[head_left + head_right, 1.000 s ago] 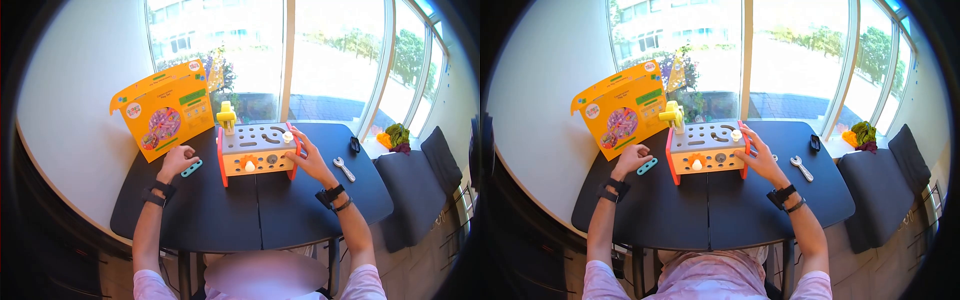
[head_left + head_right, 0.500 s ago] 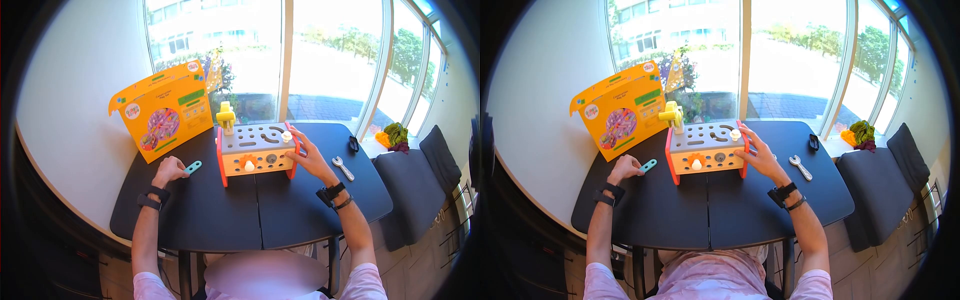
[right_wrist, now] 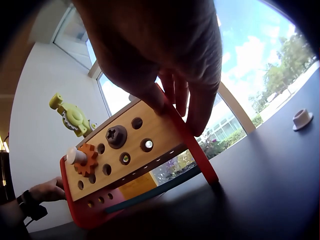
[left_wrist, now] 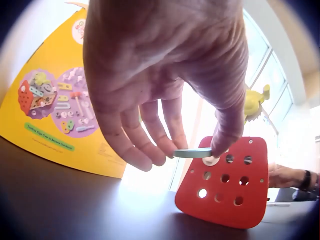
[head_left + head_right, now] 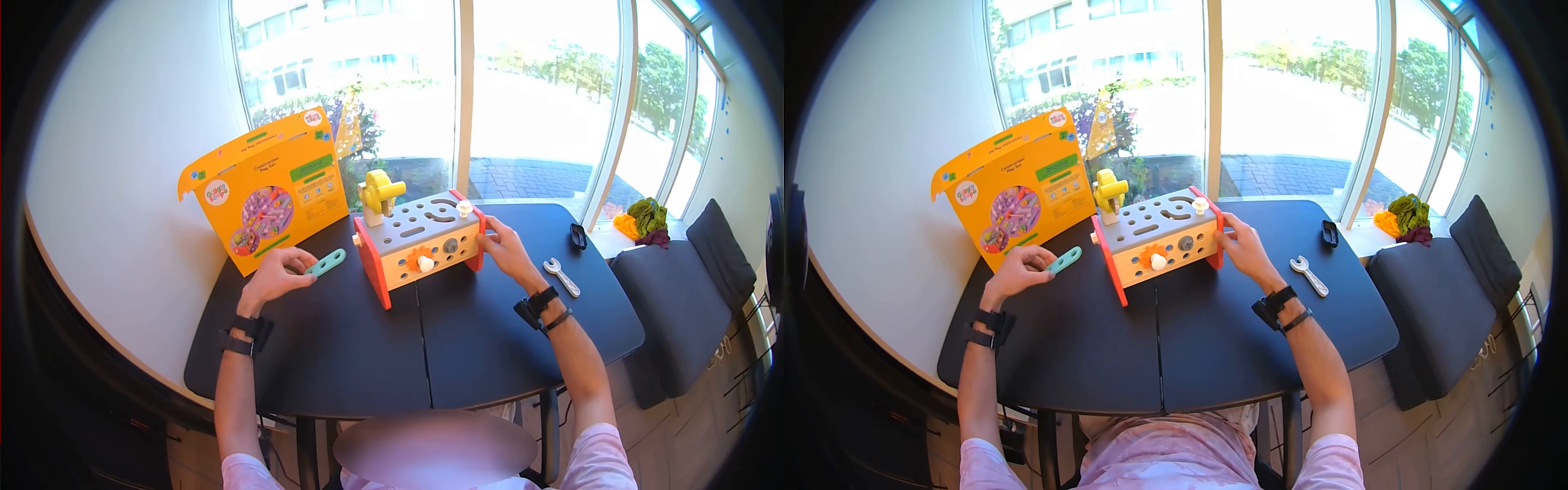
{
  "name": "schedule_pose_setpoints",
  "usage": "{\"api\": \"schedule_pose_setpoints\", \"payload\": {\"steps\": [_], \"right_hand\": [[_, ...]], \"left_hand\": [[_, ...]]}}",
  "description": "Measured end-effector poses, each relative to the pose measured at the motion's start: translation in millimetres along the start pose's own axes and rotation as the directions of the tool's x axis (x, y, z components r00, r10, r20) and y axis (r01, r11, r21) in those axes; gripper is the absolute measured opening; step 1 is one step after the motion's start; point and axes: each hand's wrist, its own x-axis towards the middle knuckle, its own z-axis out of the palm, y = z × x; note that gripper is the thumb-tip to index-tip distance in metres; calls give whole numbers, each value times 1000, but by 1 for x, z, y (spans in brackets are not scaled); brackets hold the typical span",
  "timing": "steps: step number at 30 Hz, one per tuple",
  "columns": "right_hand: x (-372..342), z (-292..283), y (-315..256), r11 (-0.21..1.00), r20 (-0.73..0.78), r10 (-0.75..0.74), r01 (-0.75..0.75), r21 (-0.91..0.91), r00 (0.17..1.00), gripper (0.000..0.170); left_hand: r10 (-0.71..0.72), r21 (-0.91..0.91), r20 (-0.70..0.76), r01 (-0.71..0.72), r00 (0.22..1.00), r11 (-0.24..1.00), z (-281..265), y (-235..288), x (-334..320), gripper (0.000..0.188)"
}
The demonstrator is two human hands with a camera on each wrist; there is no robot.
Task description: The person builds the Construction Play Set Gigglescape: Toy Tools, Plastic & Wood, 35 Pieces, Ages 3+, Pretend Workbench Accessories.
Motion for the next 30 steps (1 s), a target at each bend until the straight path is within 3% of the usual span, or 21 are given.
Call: {"api": "schedule_pose_setpoints", "payload": {"steps": [5,8,11,14,17,21,22,30], "right_hand": [[19,3,10,999,-9,26,-26,-22,1000,44],[26,4,9,984,-79,81,-92,-154,994,44],[23,14,2,903,-397,-203,14,-430,895,33],[21,22,-43,904,-440,-307,115,-412,844,23],[15,29,-73,914,-191,-352,293,-281,916,19],[15,48,-97,856,16,-486,479,-196,874,27],[14,49,-102,888,76,-415,422,-183,907,34],[21,64,-87,869,175,-387,421,-258,905,36]], "left_hand": [[201,-106,-21,-202,979,974,21,59,4,35],[275,-88,-45,-278,961,957,40,85,13,38],[330,-13,-88,-333,940,943,57,93,29,38],[345,-12,-105,-348,933,938,68,93,45,38],[347,31,-88,-345,934,938,71,90,55,39],[346,13,-110,-346,932,938,74,88,59,41],[333,-2,-119,-335,936,942,74,85,59,42],[297,43,-133,-294,945,955,67,65,57,43]]}}
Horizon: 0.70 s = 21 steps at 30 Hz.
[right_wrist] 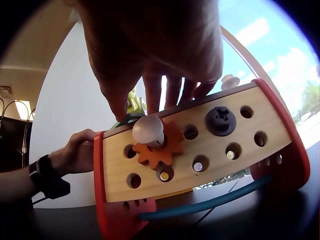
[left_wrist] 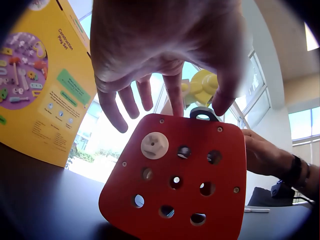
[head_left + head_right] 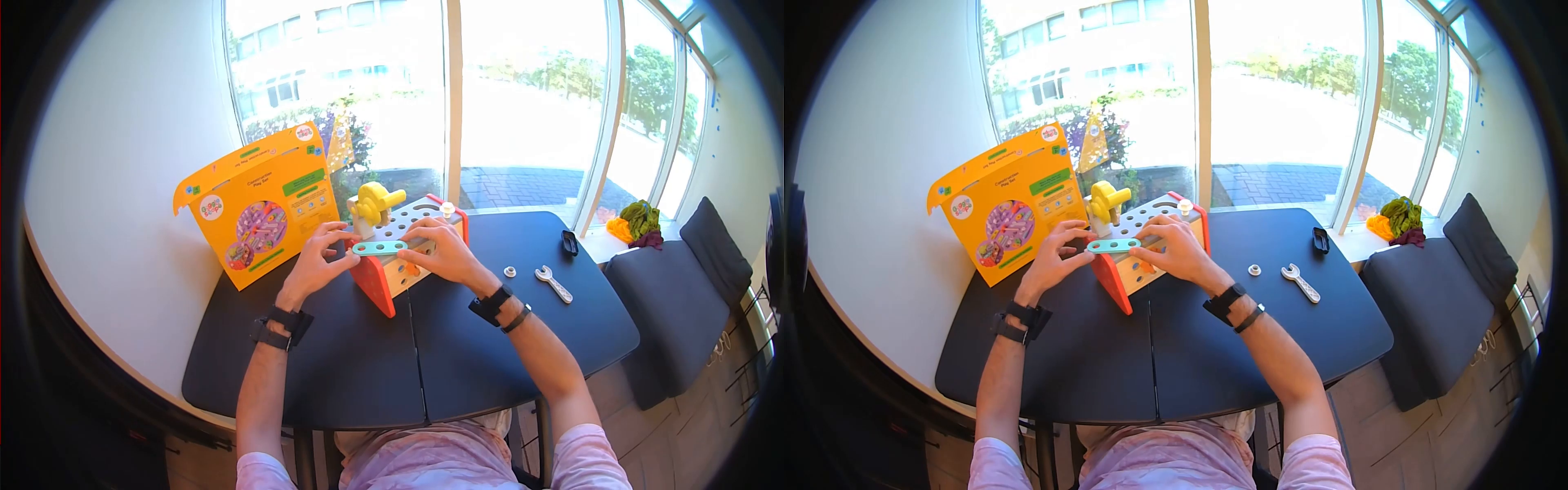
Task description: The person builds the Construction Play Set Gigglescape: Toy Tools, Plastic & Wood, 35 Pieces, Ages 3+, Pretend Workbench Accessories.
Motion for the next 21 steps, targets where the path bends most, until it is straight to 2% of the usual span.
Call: {"api": "schedule_pose_setpoints", "payload": {"steps": [2,4,8,14,17,20,21], "right_hand": [[1,-1,1,1000,10,3,-3,12,1000,36],[1,-3,4,1000,21,-5,5,0,1000,35],[0,4,23,988,-4,16,-15,153,1000,33],[9,-2,44,981,55,18,-29,194,998,36],[14,-7,48,973,95,25,-46,227,995,35],[15,-9,52,975,94,7,-27,220,996,34],[15,-8,54,974,99,11,-33,222,995,34]], "left_hand": [[-47,-64,40,49,998,997,2,-7,1,45],[-34,-93,41,38,999,995,5,-10,1,46],[-67,-118,25,70,997,991,11,-14,3,42],[-18,-124,-35,13,999,992,25,-15,10,39],[16,-97,-59,-21,998,995,29,-20,13,39],[179,165,-86,-163,980,973,28,-28,14,40],[125,102,-88,-115,988,988,29,-26,14,40]]}}
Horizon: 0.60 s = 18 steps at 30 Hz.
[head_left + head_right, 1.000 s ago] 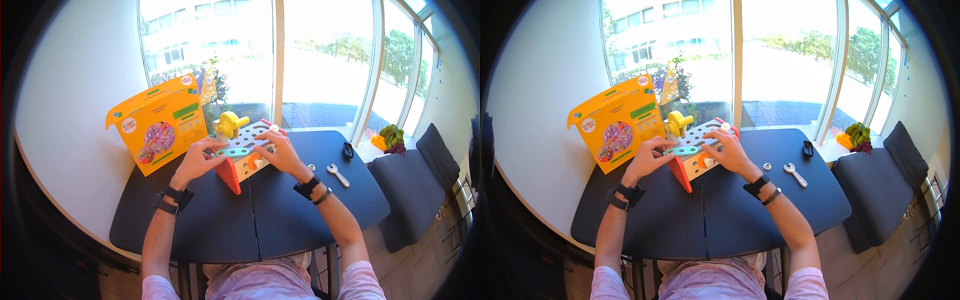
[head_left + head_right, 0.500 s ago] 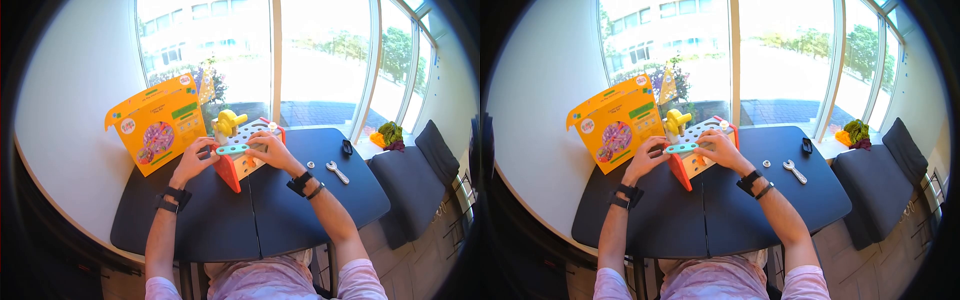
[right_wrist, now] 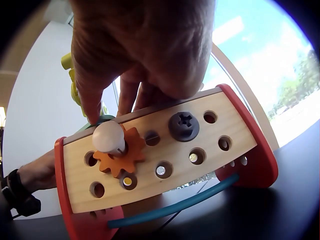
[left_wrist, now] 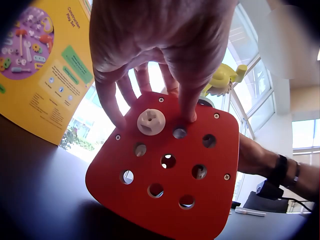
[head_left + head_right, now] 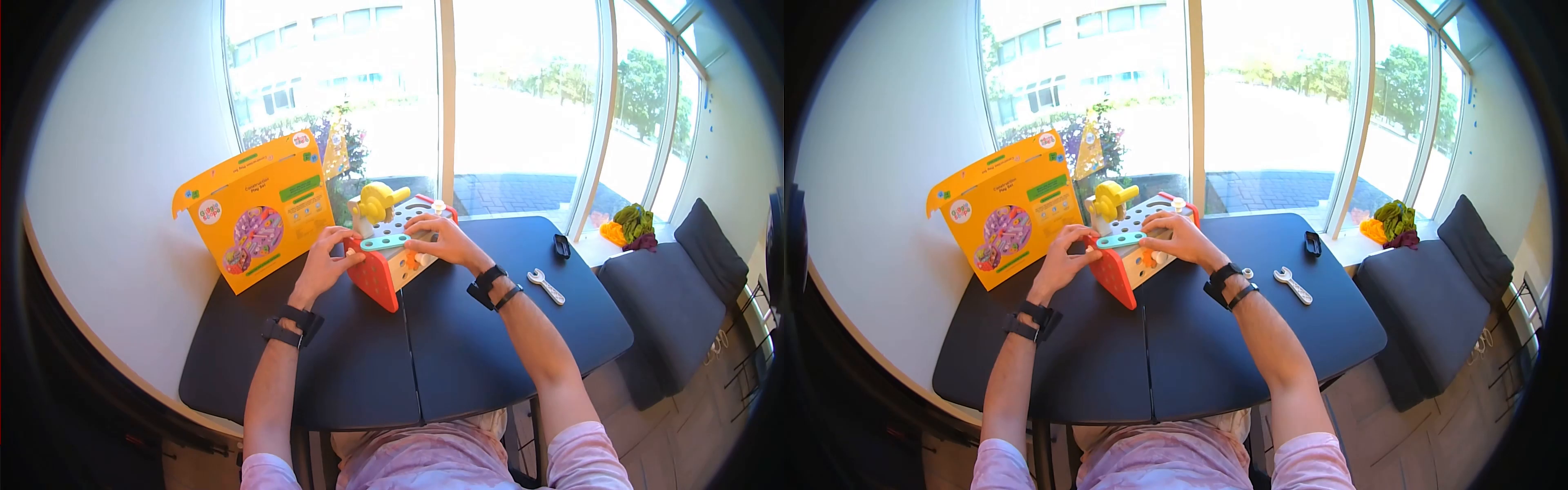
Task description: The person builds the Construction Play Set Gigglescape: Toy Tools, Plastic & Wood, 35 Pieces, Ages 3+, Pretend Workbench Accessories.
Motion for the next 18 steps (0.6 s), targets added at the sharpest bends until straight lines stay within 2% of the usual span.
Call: {"api": "schedule_pose_setpoints", "payload": {"steps": [2,7,10,11,14,18], "right_hand": [[1,0,1,1000,5,6,-6,2,1000,34],[3,-1,4,1000,5,-13,13,21,1000,35],[3,-6,-11,989,79,106,-113,100,991,36],[4,-6,-11,989,79,102,-109,97,992,36],[4,-6,-11,993,69,79,-84,79,995,37],[4,-6,-9,996,61,51,-55,63,997,37]], "left_hand": [[-107,-118,20,109,994,987,1,4,-1,41],[-106,-111,16,107,994,988,1,8,-2,43],[-37,-62,-29,35,999,997,3,3,-3,43],[-3,-39,-48,1,999,999,3,5,-3,42],[-94,-137,-14,91,996,986,2,11,-4,42],[-96,-116,0,96,995,989,2,10,-4,45]]}}
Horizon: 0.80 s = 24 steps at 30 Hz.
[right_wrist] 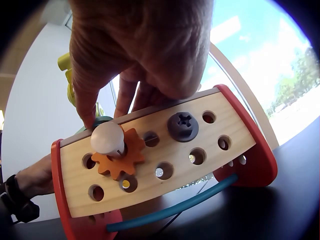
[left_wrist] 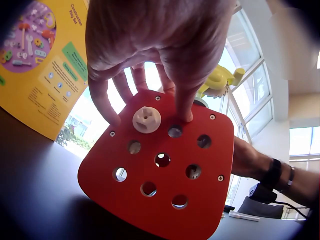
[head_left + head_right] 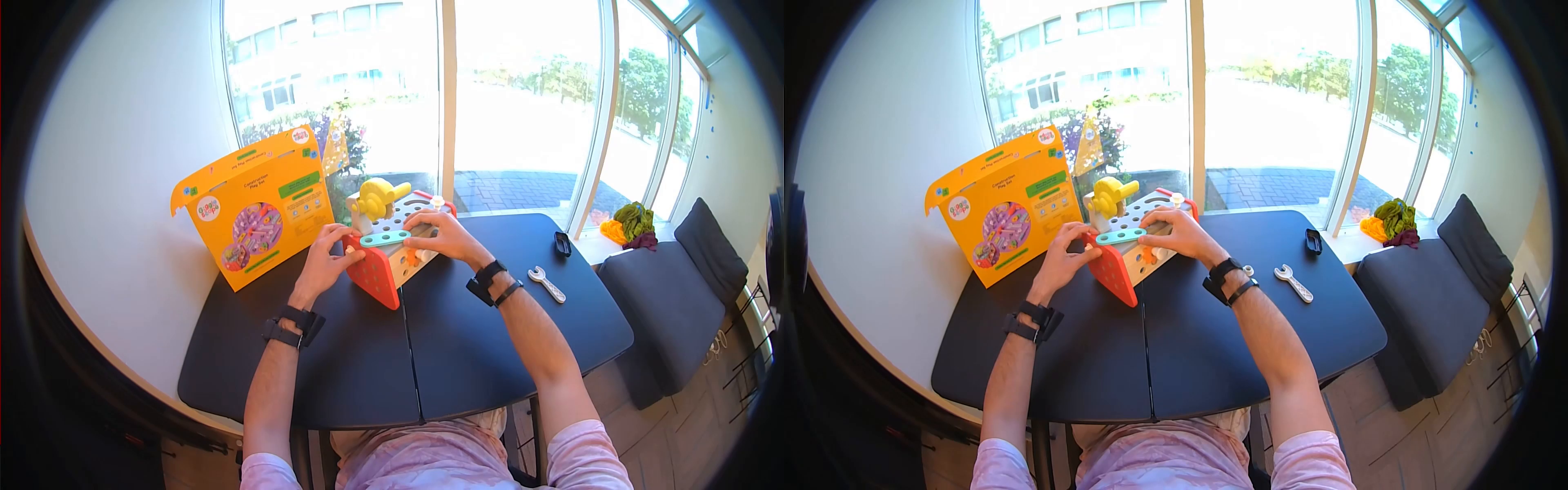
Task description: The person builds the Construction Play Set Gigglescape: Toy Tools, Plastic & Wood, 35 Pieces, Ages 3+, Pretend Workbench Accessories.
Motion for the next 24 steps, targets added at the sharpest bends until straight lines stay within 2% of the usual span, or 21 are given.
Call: {"api": "schedule_pose_setpoints", "payload": {"steps": [5,13,19,24], "right_hand": [[0,0,3,1000,0,1,-1,-12,1000,38],[2,0,3,999,15,31,-31,27,999,38],[0,-1,-6,991,11,121,-121,58,993,39],[1,3,2,994,-45,80,-77,82,996,41]], "left_hand": [[38,21,-13,-38,999,999,1,-7,1,45],[23,14,-12,-23,1000,1000,1,-8,1,46],[21,16,-11,-21,1000,1000,1,-8,1,46],[22,39,3,-22,1000,999,-1,-7,2,45]]}}
